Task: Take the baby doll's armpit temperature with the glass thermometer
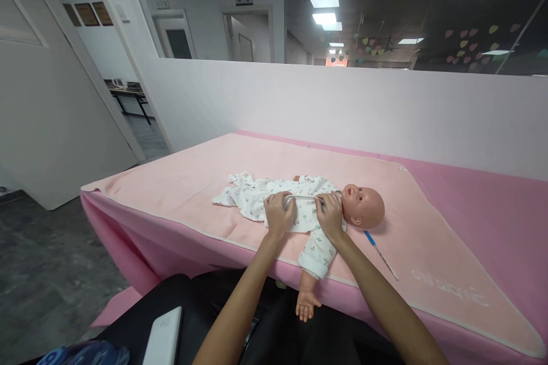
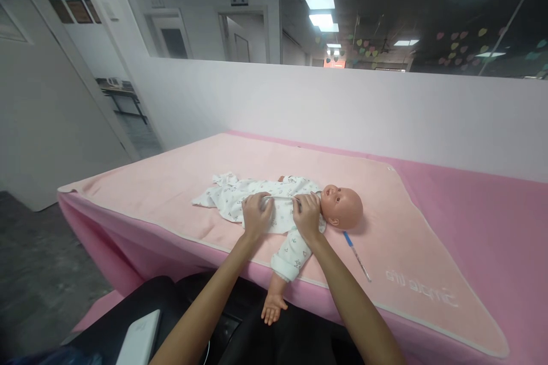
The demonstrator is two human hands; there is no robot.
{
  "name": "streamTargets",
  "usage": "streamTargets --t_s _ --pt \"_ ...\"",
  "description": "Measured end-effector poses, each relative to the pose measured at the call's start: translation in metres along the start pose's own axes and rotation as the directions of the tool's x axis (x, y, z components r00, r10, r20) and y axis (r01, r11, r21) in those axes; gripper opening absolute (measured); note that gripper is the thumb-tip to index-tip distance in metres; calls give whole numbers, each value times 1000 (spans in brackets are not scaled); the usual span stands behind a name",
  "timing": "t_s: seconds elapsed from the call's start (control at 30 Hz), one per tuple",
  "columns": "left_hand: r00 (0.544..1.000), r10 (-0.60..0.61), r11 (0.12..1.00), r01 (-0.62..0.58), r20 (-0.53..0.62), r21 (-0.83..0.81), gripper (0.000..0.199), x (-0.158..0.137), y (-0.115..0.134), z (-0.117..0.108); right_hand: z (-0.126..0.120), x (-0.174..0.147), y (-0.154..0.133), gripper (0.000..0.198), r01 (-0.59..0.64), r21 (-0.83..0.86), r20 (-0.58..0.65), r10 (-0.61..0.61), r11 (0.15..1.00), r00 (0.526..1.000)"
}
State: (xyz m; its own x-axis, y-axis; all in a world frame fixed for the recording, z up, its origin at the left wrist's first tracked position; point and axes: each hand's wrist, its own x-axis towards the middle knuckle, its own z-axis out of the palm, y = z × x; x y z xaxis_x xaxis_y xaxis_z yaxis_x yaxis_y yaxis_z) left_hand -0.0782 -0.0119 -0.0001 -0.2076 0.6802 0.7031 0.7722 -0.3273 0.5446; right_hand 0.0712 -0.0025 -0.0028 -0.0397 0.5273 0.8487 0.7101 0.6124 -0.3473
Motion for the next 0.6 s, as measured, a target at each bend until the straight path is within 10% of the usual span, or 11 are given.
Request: streamTargets --t_s 0.43,0.6 --pt "930 -246 949 288 -274 129 21 4 -6 -6 -3 2 -4 16 12 -23 -13 -13 1000 1000" --pt "988 -38 996 50 -151 75 22 25 5 -7 -20 2 -15 23 142 -84 9 -141 986 990"
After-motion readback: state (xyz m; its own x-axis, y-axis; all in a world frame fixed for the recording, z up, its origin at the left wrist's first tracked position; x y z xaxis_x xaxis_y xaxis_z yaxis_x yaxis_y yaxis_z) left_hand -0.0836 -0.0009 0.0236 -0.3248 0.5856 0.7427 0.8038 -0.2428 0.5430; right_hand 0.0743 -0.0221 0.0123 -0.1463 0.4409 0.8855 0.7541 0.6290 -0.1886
